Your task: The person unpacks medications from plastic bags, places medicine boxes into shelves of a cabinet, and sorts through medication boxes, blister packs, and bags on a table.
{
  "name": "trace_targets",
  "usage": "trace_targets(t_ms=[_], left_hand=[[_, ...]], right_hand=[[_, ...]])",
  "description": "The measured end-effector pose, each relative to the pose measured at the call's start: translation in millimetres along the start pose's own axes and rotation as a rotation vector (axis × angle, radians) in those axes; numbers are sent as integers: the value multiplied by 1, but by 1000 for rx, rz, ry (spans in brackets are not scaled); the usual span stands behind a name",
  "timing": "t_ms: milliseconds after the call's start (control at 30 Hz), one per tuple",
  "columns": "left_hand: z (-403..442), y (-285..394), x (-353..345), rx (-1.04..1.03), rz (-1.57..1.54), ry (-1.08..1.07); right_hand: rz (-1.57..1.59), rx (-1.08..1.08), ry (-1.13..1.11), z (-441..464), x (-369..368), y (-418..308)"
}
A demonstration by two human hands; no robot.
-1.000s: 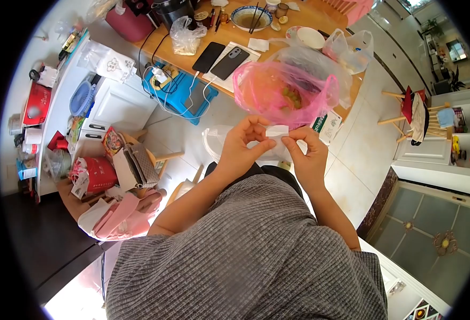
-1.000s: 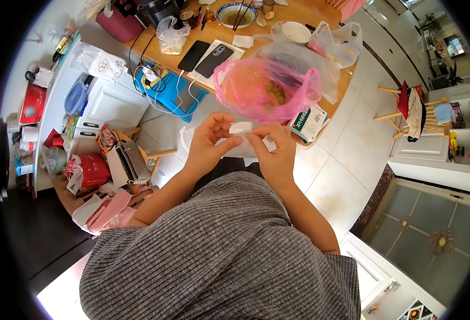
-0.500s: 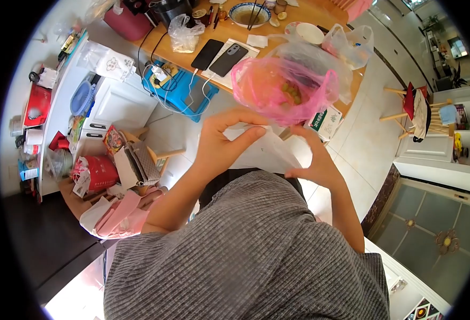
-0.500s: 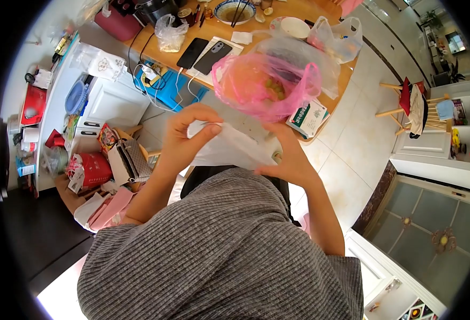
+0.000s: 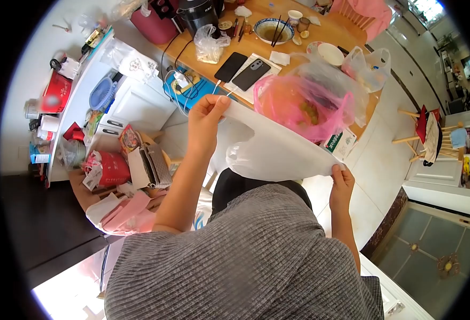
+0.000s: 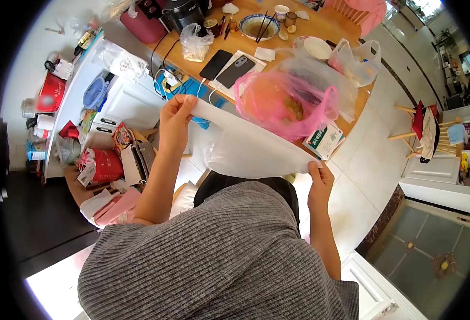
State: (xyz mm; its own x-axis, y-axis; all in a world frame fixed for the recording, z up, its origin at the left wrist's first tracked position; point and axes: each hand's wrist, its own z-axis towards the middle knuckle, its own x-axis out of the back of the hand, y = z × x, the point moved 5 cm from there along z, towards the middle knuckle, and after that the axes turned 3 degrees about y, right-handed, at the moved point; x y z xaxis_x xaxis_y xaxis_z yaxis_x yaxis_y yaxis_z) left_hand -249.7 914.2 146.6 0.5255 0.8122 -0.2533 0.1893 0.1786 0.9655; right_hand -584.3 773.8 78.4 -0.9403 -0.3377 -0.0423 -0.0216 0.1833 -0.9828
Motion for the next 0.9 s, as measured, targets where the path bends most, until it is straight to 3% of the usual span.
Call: trace_targets(t_ms=[167, 267, 367, 400, 467, 600, 767, 833, 900], left_hand=[[-4, 11, -1, -299, 157, 132], [2, 14, 0, -372, 129, 155], [22, -6, -5, -131, 51, -123], [26, -23, -5, -45, 158, -426], [13, -55, -13, 90, 147, -683], [-33, -70, -24, 185, 324, -973], [-42, -91, -29, 304, 186, -607], [-45, -81, -36, 367, 118, -497], [-49, -70, -49, 335, 144, -518]], right_hand=[[-161, 184, 152, 7, -8, -45], [-243, 300, 127, 14, -12, -69], [-188, 210, 114, 29, -8, -84], [-88, 150, 128, 38, -5, -82], [76, 34, 128, 54, -1, -73], [367, -212, 117, 68, -3, -58], [574, -457, 66, 66, 2, -36], [577, -408, 11, 59, -2, -45], [517, -340, -55, 49, -10, -58]])
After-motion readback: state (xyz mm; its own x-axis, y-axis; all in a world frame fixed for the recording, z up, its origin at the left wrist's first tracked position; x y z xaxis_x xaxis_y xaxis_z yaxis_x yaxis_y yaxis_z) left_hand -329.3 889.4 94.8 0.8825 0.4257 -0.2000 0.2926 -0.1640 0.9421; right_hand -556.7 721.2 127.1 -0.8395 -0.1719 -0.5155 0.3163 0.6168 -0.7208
